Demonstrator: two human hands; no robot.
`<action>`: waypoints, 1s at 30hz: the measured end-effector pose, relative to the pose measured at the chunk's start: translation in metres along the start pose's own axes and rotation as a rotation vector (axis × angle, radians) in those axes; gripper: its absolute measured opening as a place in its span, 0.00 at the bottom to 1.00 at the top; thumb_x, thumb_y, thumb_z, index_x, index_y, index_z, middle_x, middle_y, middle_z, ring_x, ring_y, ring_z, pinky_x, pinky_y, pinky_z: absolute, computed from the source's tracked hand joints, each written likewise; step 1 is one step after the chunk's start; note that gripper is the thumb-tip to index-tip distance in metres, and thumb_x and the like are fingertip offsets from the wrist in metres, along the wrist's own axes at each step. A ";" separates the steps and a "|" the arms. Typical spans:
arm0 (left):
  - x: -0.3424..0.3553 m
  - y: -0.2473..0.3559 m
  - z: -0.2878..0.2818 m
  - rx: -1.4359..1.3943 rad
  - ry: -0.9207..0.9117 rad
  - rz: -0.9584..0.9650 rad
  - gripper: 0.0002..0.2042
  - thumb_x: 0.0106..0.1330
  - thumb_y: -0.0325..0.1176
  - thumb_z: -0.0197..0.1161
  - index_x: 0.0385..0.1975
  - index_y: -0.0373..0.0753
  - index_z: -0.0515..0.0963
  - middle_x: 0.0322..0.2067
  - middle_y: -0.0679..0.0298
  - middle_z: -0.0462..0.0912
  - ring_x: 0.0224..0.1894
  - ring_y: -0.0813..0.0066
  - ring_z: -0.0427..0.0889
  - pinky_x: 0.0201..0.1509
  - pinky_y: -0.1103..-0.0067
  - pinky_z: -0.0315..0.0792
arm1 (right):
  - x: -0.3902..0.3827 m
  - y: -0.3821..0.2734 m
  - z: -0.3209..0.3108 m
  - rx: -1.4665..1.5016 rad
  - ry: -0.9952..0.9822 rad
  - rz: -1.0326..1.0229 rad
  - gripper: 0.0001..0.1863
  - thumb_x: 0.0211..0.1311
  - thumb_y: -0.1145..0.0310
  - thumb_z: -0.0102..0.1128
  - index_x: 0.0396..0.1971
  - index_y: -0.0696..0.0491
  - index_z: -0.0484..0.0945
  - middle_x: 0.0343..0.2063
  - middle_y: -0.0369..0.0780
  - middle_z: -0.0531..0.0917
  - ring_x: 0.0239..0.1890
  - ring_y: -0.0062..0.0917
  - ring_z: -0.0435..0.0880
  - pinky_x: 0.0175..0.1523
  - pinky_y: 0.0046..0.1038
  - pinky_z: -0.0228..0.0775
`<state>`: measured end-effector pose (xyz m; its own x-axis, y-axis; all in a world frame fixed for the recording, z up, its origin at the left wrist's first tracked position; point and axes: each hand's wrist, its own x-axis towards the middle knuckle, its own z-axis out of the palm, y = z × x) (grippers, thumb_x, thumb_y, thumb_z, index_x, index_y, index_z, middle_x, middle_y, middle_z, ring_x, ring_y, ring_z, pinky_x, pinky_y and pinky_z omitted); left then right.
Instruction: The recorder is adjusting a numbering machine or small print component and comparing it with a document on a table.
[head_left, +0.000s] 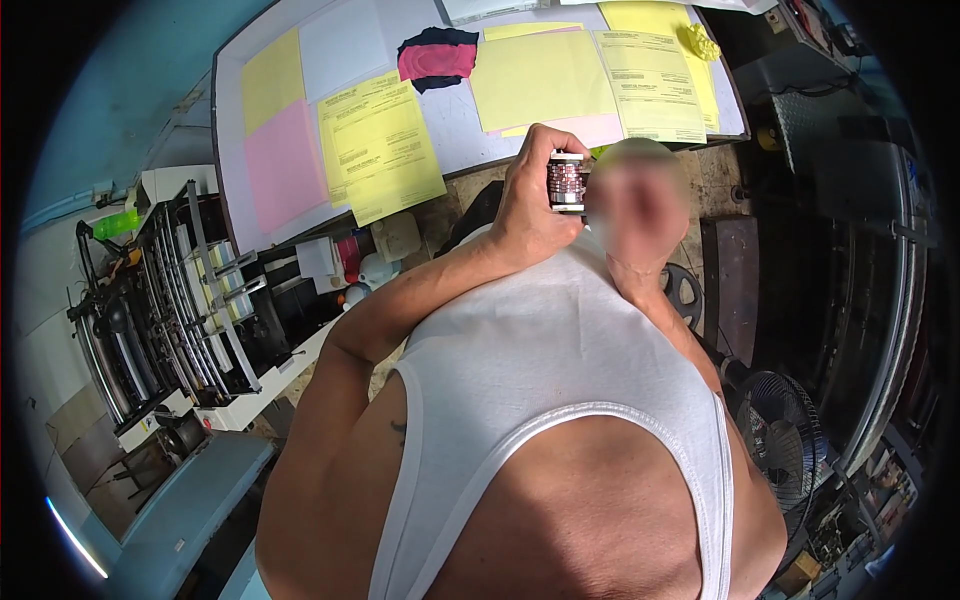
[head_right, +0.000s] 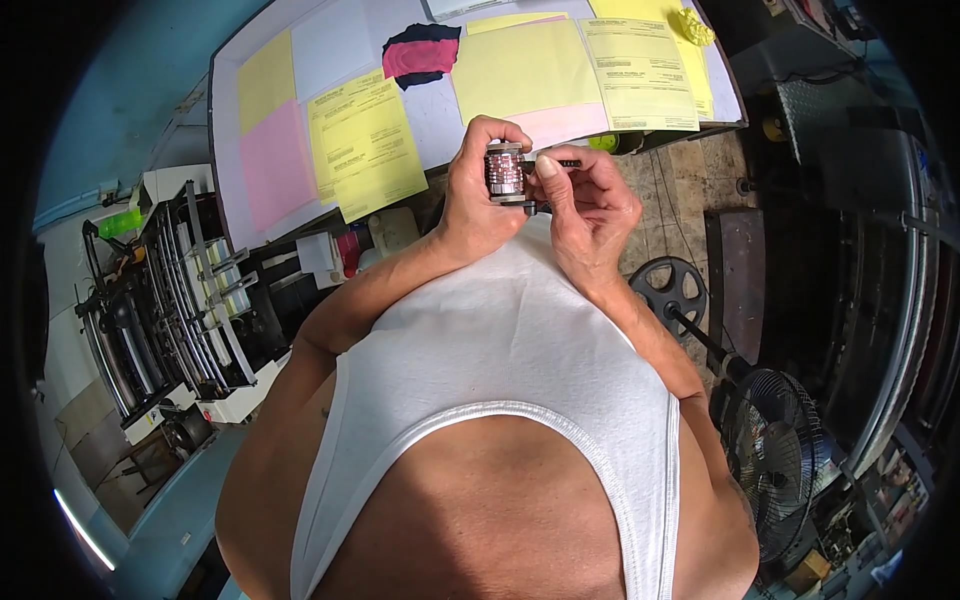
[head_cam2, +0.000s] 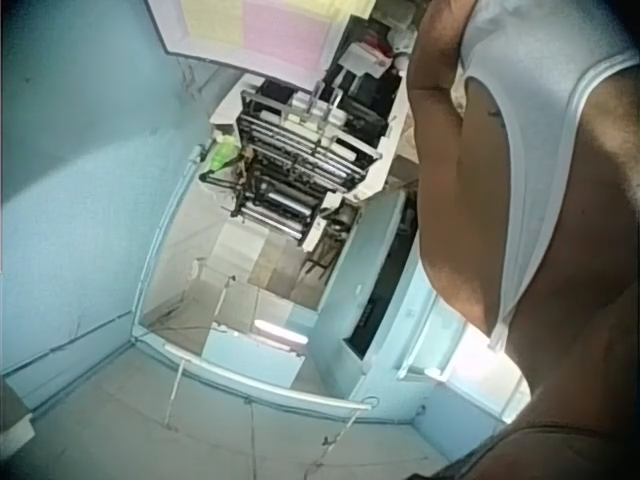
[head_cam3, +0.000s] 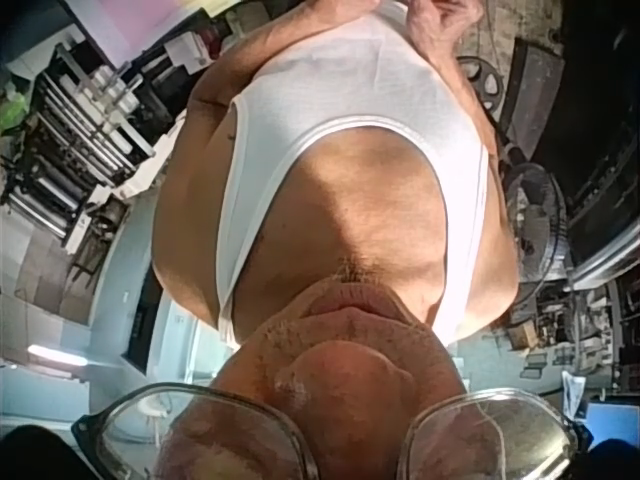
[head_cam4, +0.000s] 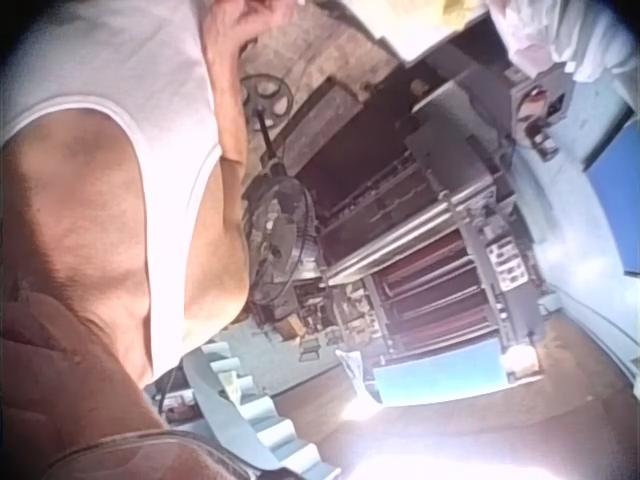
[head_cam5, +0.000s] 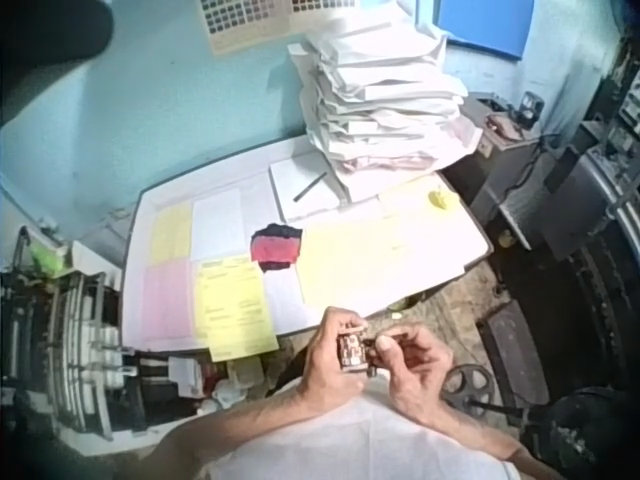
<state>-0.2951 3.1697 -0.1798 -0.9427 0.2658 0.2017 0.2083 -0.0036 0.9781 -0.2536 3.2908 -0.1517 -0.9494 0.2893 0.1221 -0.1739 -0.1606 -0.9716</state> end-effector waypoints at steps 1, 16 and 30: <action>0.000 0.001 0.000 0.001 0.000 0.000 0.25 0.43 0.15 0.68 0.41 0.37 0.66 0.37 0.58 0.71 0.37 0.66 0.76 0.37 0.73 0.72 | 0.000 0.001 0.000 0.022 -0.001 -0.004 0.06 0.64 0.75 0.62 0.37 0.61 0.78 0.27 0.38 0.84 0.30 0.16 0.83 0.36 0.20 0.80; 0.002 0.004 -0.004 0.050 -0.004 0.059 0.25 0.42 0.14 0.66 0.42 0.37 0.66 0.37 0.58 0.70 0.37 0.67 0.76 0.37 0.74 0.72 | 0.004 0.003 -0.001 -0.015 -0.013 -0.022 0.06 0.64 0.74 0.61 0.37 0.61 0.78 0.26 0.38 0.84 0.29 0.16 0.83 0.35 0.19 0.79; 0.009 0.004 -0.006 0.032 -0.028 0.041 0.25 0.41 0.15 0.66 0.41 0.36 0.66 0.38 0.57 0.72 0.38 0.64 0.76 0.39 0.73 0.72 | 0.008 0.002 0.003 0.006 -0.033 -0.060 0.06 0.63 0.75 0.62 0.37 0.61 0.79 0.27 0.38 0.84 0.31 0.16 0.83 0.36 0.19 0.79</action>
<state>-0.3038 3.1664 -0.1738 -0.9256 0.2931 0.2396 0.2553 0.0160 0.9667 -0.2618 3.2899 -0.1518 -0.9452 0.2678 0.1869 -0.2324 -0.1494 -0.9611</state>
